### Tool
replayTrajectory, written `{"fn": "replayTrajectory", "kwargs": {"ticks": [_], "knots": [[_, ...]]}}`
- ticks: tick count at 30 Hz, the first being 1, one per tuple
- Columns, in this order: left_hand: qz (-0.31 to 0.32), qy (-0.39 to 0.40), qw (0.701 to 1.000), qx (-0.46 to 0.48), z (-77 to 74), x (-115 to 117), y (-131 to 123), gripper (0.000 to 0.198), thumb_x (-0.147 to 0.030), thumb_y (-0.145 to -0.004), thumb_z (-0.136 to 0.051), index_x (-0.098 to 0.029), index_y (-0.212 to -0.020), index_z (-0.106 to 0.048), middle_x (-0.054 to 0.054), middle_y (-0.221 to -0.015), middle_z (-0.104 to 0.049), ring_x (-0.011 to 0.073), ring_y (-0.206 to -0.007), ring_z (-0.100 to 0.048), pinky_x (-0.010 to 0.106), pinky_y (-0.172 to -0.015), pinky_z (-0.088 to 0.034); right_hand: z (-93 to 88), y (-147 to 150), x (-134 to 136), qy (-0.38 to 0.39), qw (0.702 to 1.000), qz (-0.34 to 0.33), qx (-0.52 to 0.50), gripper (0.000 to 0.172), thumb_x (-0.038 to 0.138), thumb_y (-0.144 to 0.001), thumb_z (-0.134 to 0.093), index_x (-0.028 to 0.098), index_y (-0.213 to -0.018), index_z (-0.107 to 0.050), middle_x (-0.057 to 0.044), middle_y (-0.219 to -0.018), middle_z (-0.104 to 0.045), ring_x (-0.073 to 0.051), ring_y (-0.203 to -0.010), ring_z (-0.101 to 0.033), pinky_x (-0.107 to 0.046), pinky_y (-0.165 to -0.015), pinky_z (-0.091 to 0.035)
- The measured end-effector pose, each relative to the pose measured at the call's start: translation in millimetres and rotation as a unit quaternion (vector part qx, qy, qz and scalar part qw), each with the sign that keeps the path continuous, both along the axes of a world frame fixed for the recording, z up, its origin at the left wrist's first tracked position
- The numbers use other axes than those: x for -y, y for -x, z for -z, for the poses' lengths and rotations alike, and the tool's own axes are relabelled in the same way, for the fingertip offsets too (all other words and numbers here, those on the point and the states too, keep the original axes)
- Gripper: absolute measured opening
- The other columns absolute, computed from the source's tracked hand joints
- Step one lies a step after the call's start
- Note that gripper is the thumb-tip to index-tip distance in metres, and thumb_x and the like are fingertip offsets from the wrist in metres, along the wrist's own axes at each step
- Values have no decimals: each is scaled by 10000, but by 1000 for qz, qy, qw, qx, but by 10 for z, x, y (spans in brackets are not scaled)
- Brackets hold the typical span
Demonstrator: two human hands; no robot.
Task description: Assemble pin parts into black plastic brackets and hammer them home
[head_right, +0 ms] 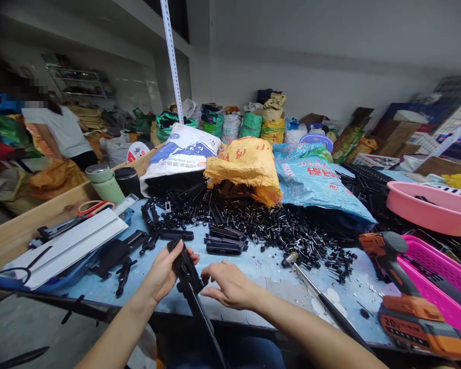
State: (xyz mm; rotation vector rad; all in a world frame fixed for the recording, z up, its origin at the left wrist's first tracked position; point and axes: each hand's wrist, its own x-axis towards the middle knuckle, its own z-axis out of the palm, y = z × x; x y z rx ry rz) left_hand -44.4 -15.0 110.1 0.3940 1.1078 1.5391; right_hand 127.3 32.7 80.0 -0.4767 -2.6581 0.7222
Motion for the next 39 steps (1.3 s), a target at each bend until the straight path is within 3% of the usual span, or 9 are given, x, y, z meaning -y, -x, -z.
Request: {"fn": "replayTrajectory", "kwargs": {"ticks": [3,8,12,19,22,25,29,32,39], "knots": [[22,19,1000,5,22,13,-16,254,-313,-719,-708,-120,-670,-551,23,-599,-612,174,-586,-647,300,-615,-555,44,-14,8,-66,996,-55,-5,516,530,-940,-182,167,-824,-529,-80,-816,-607,-175,-770,-529,-323,-738,-389],[0,19,1000,5,56,32,-20,230,-298,-728,-700,-133,-690,-545,7,-589,-608,170,-589,-650,277,-603,-552,42,-6,73,77,996,16,33,527,460,-968,-113,170,-781,-512,-23,-695,-583,-125,-633,-515,-249,-628,-397],[9,65,997,27,37,12,36,216,-238,-821,-589,-111,-652,-549,37,-570,-610,153,-553,-636,262,-588,-550,86,-32,33,-63,996,-57,-37,479,504,-950,-177,173,-887,-516,-71,-834,-599,-166,-771,-504,-308,-721,-384],[2,59,998,31,19,-10,21,188,-211,-822,-585,-123,-663,-538,29,-565,-615,159,-544,-634,274,-577,-552,81,33,-30,-119,990,-35,-63,438,475,-957,-206,171,-925,-520,-99,-948,-601,-176,-852,-511,-323,-742,-374],[5,50,998,29,59,-16,-5,184,-215,-805,-611,-126,-659,-542,21,-564,-613,160,-534,-634,285,-581,-554,48,72,-16,-65,998,-19,-4,525,453,-967,-125,172,-728,-500,-43,-707,-579,-147,-672,-497,-290,-652,-369],[6,58,998,33,92,-29,5,201,-233,-803,-617,-121,-647,-555,36,-569,-622,162,-542,-636,291,-599,-557,25,57,-8,17,1000,19,12,505,427,-976,-124,169,-783,-513,-24,-688,-578,-126,-632,-499,-256,-622,-378],[25,92,994,46,98,-46,8,239,-227,-825,-584,-111,-617,-563,56,-561,-628,163,-530,-634,280,-586,-551,34,20,-55,-108,990,-82,-28,395,440,-963,-246,162,-1018,-522,-94,-980,-617,-165,-872,-517,-318,-783,-356],[45,94,993,52,96,-46,-20,269,-209,-845,-546,-105,-598,-565,56,-543,-616,163,-515,-629,263,-543,-537,74,27,-108,-182,977,-114,-17,440,410,-974,-196,173,-861,-550,-64,-822,-627,-162,-780,-495,-316,-741,-339],[59,114,989,72,122,-49,2,269,-227,-829,-573,-104,-589,-568,68,-567,-632,160,-516,-628,285,-598,-551,128,21,-160,-222,964,-146,-28,454,440,-966,-189,167,-964,-552,-104,-912,-624,-186,-838,-502,-338,-753,-347]]}}
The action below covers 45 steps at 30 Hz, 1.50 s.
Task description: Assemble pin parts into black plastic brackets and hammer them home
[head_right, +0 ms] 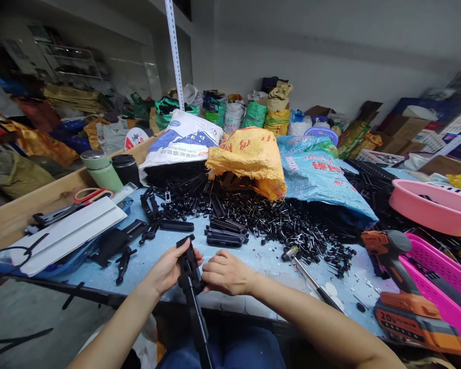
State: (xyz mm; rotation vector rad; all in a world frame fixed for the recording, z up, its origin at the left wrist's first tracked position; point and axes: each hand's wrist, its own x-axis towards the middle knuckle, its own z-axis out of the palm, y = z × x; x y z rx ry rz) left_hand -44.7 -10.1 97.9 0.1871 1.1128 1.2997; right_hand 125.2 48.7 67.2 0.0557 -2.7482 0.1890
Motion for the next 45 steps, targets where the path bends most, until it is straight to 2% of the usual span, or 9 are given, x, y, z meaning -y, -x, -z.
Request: {"fn": "replayTrajectory", "kwargs": {"ticks": [6,13,18,23,27,31,38,41,45], "knots": [[-61,-19,998,-27,-8,-26,16,243,-210,-838,-560,-113,-616,-568,49,-552,-627,159,-525,-632,295,-603,-559,-69,38,157,276,947,153,65,539,387,-980,-56,170,-759,-497,-13,-636,-561,-118,-589,-501,-246,-606,-387],[-17,19,1000,-18,-33,-29,-6,302,-219,-868,-509,-103,-594,-562,74,-554,-634,157,-501,-627,270,-568,-547,-83,9,37,81,994,31,60,506,500,-950,-190,164,-869,-560,-105,-907,-631,-188,-816,-519,-358,-779,-356],[-80,-14,996,-28,-18,-8,9,229,-180,-861,-514,-119,-643,-553,40,-538,-622,161,-523,-633,296,-591,-555,-59,25,111,246,954,146,92,523,435,-975,-102,168,-819,-524,-24,-711,-606,-123,-644,-522,-256,-651,-380],[-32,25,999,-23,-28,-4,2,272,-206,-866,-512,-106,-616,-550,63,-542,-626,154,-508,-628,261,-562,-544,-54,10,40,63,996,37,42,455,489,-953,-215,169,-911,-536,-93,-955,-635,-177,-829,-519,-346,-781,-342],[-68,1,997,-38,-24,-10,-1,252,-184,-869,-498,-117,-630,-542,35,-520,-612,153,-508,-629,269,-561,-550,-7,20,60,83,990,97,67,418,357,-987,-192,176,-763,-495,-27,-711,-604,-134,-702,-512,-285,-697,-354],[-50,17,998,-33,-13,-19,30,291,-199,-882,-480,-102,-617,-550,60,-532,-626,151,-508,-629,265,-562,-551,12,-25,31,-19,996,77,-34,231,331,-966,-328,167,-1010,-486,-65,-934,-646,-144,-842,-557,-308,-758,-354],[54,108,991,59,111,-35,-102,358,-263,-901,-451,-110,-584,-519,44,-491,-585,124,-408,-571,225,-460,-500,-80,-43,-218,-304,930,-83,-187,91,245,-887,-449,276,-904,-532,23,-973,-654,-131,-999,-525,-318,-803,-334],[32,84,995,49,132,-42,-111,324,-264,-874,-507,-112,-587,-514,46,-512,-588,130,-451,-591,228,-499,-512,-107,-24,-196,-242,962,-101,-81,170,270,-930,-379,238,-895,-542,-9,-894,-660,-131,-882,-545,-323,-795,-345],[-91,-73,991,-62,109,3,-73,231,-318,-781,-638,-137,-714,-512,-10,-580,-592,141,-542,-623,277,-592,-542,-60,41,-28,89,992,57,65,420,402,-967,-221,179,-757,-509,-31,-670,-588,-139,-677,-518,-335,-729,-381]]}}
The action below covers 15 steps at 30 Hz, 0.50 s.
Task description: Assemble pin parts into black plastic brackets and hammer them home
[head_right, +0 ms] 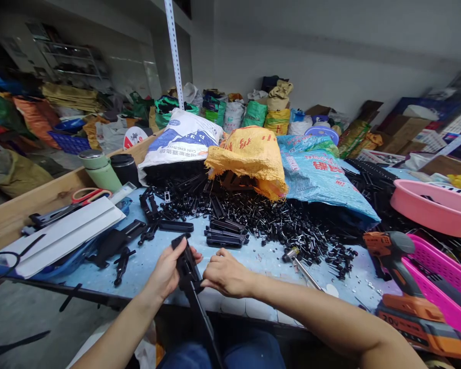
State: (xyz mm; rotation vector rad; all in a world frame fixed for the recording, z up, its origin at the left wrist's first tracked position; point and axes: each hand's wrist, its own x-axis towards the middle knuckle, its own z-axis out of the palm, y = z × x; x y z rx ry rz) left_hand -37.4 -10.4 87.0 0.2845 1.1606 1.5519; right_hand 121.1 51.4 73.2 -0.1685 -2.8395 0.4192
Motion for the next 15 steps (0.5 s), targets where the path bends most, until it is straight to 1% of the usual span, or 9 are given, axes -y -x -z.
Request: {"fn": "replayTrajectory", "kwargs": {"ticks": [2,4,6,7,8,10,12,14,15], "knots": [[-24,-96,991,-88,-18,60,-9,299,-388,-732,-680,-164,-784,-489,-33,-640,-598,142,-582,-631,297,-627,-544,21,51,84,236,963,116,57,484,419,-965,-157,174,-665,-449,-6,-584,-523,-109,-558,-473,-277,-629,-399],[2,-159,972,-173,-40,129,-39,345,-426,-712,-689,-181,-823,-473,-30,-697,-611,144,-630,-640,294,-654,-535,18,90,136,433,868,183,158,497,446,-952,-153,182,-610,-398,26,-495,-444,-82,-427,-384,-219,-476,-348],[38,-173,958,-223,-73,177,-69,341,-426,-719,-681,-186,-843,-473,-17,-727,-622,146,-665,-645,281,-661,-524,-11,95,155,525,795,195,233,506,479,-939,-171,186,-593,-395,37,-455,-403,-79,-377,-337,-205,-405,-289],[39,-169,958,-229,-92,186,-76,338,-426,-721,-679,-187,-843,-473,-16,-725,-621,144,-664,-643,274,-655,-519,-31,82,155,528,796,189,229,508,488,-937,-176,183,-609,-414,31,-470,-420,-84,-393,-361,-207,-416,-302],[27,-160,962,-220,-113,182,-76,342,-434,-718,-677,-186,-836,-473,-19,-713,-617,142,-652,-640,270,-643,-516,-52,58,150,501,824,179,195,507,496,-938,-177,178,-643,-441,17,-512,-458,-94,-441,-408,-213,-457,-337],[-3,-131,976,-172,-152,146,-60,373,-468,-696,-681,-179,-811,-474,-27,-676,-600,141,-615,-630,269,-612,-513,-88,-5,131,361,917,152,77,515,514,-941,-155,173,-742,-486,-25,-651,-535,-128,-605,-483,-260,-607,-396],[-14,-100,988,-118,-178,96,-38,417,-492,-652,-703,-170,-789,-476,-31,-650,-586,144,-579,-621,271,-576,-510,-101,-65,104,183,978,98,3,539,546,-932,-131,174,-830,-508,-63,-768,-562,-162,-719,-477,-322,-712,-380],[-4,-85,992,-88,-183,59,-27,438,-489,-621,-725,-164,-786,-481,-31,-645,-585,147,-572,-619,276,-568,-512,-87,-94,82,80,996,42,-5,583,566,-922,-93,172,-828,-512,-76,-773,-551,-178,-733,-446,-350,-729,-356],[-4,-85,993,-85,-176,53,-29,439,-486,-620,-728,-163,-787,-481,-31,-645,-585,146,-571,-618,278,-573,-514,-73,-93,78,70,997,27,-3,592,570,-919,-82,172,-800,-505,-72,-752,-538,-178,-725,-433,-351,-725,-350]]}}
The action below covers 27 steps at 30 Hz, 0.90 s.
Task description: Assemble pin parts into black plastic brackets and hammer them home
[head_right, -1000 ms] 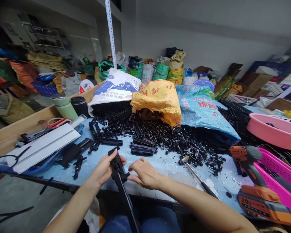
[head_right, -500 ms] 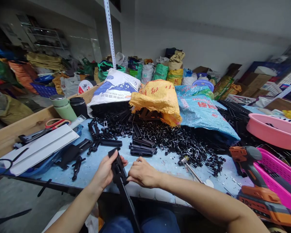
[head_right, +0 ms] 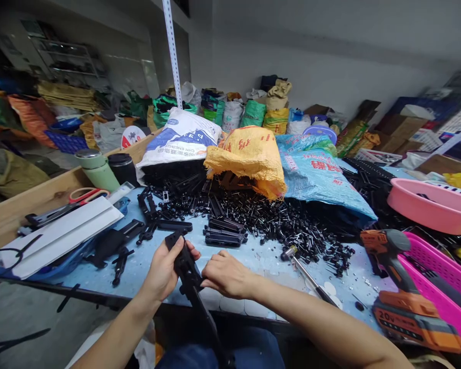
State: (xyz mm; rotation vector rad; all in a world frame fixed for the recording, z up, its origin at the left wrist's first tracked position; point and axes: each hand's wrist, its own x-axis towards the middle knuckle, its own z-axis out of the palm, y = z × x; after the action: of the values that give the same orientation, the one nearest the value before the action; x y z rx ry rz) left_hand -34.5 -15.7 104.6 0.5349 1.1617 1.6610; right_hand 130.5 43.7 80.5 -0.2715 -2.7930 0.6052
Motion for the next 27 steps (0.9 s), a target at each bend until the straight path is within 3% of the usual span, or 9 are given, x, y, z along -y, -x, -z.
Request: {"fn": "replayTrajectory", "kwargs": {"ticks": [4,7,9,11,14,16,20,23,27], "knots": [[-33,-47,997,-59,64,68,-54,389,-476,-689,-682,-173,-807,-469,-31,-671,-593,139,-599,-626,279,-613,-517,40,86,54,212,973,86,22,507,572,-916,-172,186,-692,-414,-12,-647,-442,-137,-624,-386,-288,-628,-347],[-18,-86,985,-147,105,170,-114,329,-434,-740,-656,-184,-842,-468,-22,-715,-608,144,-653,-640,285,-655,-521,8,161,145,493,853,145,97,430,533,-898,-285,192,-647,-362,36,-567,-357,-89,-497,-316,-227,-492,-286],[-1,-90,982,-167,113,210,-138,302,-415,-759,-645,-188,-862,-473,-16,-727,-618,148,-677,-643,285,-669,-521,-39,172,210,564,802,156,124,429,529,-885,-306,190,-627,-358,44,-551,-342,-77,-466,-303,-217,-467,-266],[-52,-91,984,-141,110,203,-133,296,-419,-766,-636,-191,-867,-475,-19,-720,-624,143,-675,-641,276,-671,-518,-79,138,277,503,838,189,98,451,547,-894,-265,187,-649,-380,26,-580,-394,-91,-499,-369,-224,-499,-296],[-165,-90,980,-67,118,137,-58,315,-464,-760,-619,-187,-819,-480,-20,-684,-614,153,-675,-639,291,-694,-514,-68,22,363,239,939,243,49,500,654,-857,-290,188,-758,-440,-26,-712,-530,-151,-643,-487,-250,-571,-317],[-177,-74,980,-60,150,113,30,332,-493,-760,-599,-187,-824,-487,-2,-718,-618,181,-719,-645,333,-732,-509,-3,-74,385,94,963,239,78,531,698,-826,-319,192,-788,-473,-41,-737,-576,-169,-653,-517,-252,-558,-292],[-215,-46,914,-341,249,215,244,350,-467,-759,-609,-203,-975,-532,78,-964,-627,238,-956,-595,404,-885,-427,162,-255,301,-73,966,210,133,619,696,-845,-193,181,-717,-510,-62,-628,-596,-175,-553,-531,-273,-516,-251],[-67,-73,780,-618,286,368,361,252,-450,-779,-583,-201,-793,-619,95,-837,-646,264,-886,-592,420,-863,-400,229,-350,207,-162,969,142,121,659,713,-828,-174,170,-697,-524,-79,-615,-603,-178,-526,-528,-289,-522,-260],[166,-56,667,-725,284,570,416,471,-511,-848,-441,-194,-522,-564,63,-488,-534,194,-514,-516,306,-585,-388,209,-416,177,-188,977,44,94,688,726,-813,-124,177,-656,-508,-56,-564,-567,-155,-480,-481,-294,-504,-257]]}}
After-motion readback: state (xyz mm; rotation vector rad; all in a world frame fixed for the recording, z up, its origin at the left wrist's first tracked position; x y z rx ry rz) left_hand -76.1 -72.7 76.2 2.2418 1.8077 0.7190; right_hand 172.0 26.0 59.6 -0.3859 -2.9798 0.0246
